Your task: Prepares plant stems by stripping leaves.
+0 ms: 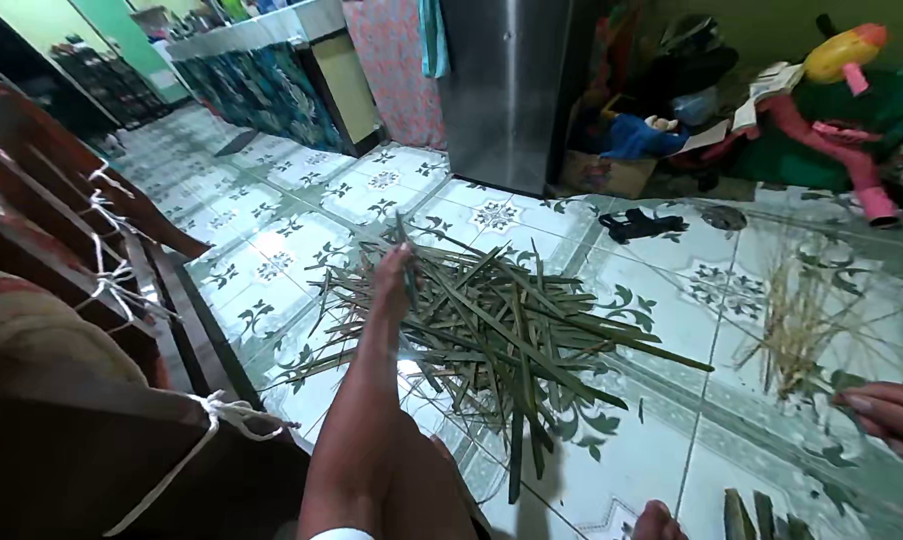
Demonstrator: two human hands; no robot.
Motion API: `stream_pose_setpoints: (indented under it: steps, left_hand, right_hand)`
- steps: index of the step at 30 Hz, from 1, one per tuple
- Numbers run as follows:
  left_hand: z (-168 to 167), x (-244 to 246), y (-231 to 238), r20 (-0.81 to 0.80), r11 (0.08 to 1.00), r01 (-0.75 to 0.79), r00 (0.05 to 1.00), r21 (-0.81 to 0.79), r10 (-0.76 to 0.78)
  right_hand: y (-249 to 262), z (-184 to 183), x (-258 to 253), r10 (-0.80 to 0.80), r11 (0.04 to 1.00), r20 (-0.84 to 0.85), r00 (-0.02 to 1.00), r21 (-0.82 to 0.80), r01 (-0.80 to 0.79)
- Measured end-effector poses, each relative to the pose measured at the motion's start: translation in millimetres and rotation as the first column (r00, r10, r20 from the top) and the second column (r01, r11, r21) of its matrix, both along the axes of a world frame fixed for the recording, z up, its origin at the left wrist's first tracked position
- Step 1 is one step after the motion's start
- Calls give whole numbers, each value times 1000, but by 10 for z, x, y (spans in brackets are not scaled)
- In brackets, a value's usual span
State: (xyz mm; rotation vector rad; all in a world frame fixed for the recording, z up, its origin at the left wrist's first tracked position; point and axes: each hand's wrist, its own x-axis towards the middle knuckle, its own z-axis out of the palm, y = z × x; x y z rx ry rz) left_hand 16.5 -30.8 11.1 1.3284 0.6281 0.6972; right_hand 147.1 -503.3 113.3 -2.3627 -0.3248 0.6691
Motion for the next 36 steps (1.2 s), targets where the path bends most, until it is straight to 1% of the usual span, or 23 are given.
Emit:
stream_pose_setpoints:
  steps: [2,3,4,5,6,7,11,14,16,20,24,26,28,30,32,34,36]
  left_hand:
    - [11,83,-158,-48,986,154,987,59,-152]
    - [16,130,-238,-68,968,239,970,76,-234]
    - [19,182,-313,-79,945,315,948,85,-308]
    - [32,227,-383,-96,922,377,924,84,-369]
    - [32,265,-431,-117,901,426,901,74,-417]
    - [17,298,-466,-130,888,457,885,56,-447]
    - [-55,351,-449,-158,893,449,883,11,-442]
    - [-79,312,-310,-55,913,407,912,8,-406]
    - [-37,250,-237,24,933,360,933,-6,-360]
    - [36,127,-105,142,951,308,942,0,-305]
    - [48,82,-48,158,957,286,944,42,-289]
    - [57,101,-16,120,971,227,964,76,-235]
    - [69,93,30,96,989,121,987,82,-129]
    - [69,13,149,131,999,-13,991,44,8]
    - [13,-96,329,194,991,-129,972,-42,135]
    - [-77,-128,399,197,977,-182,959,-112,202]
    - [-104,-85,333,186,979,-160,966,-125,181]
  right_hand:
    - [-117,-336,240,79,997,32,996,-4,-79]
    - [-200,-564,385,127,991,56,990,19,-129]
    - [-346,-876,607,216,972,89,972,72,-223]
    - [-527,-1251,899,325,931,130,937,129,-341]
    - [-624,-1502,1089,370,906,136,919,165,-389]
    - [-653,-1616,1167,382,897,136,914,183,-402]
    - [-672,-1588,1146,376,913,85,923,136,-384]
    - [-794,-1571,1144,403,906,89,911,97,-411]
    - [-883,-1592,1171,411,905,76,909,86,-416]
    - [-1023,-1623,1199,381,911,69,922,144,-387]
    - [-1090,-1593,1192,385,898,67,920,201,-390]
    - [-1072,-1562,1175,386,891,84,919,222,-395]
    - [-1099,-1537,1168,380,890,114,918,224,-396]
    - [-1225,-1566,1198,332,913,113,936,212,-349]
    - [-1374,-1606,1246,293,926,93,951,220,-307]
    - [-1419,-1634,1270,277,930,70,958,231,-285]
    - [-1351,-1669,1260,264,937,41,964,225,-266]
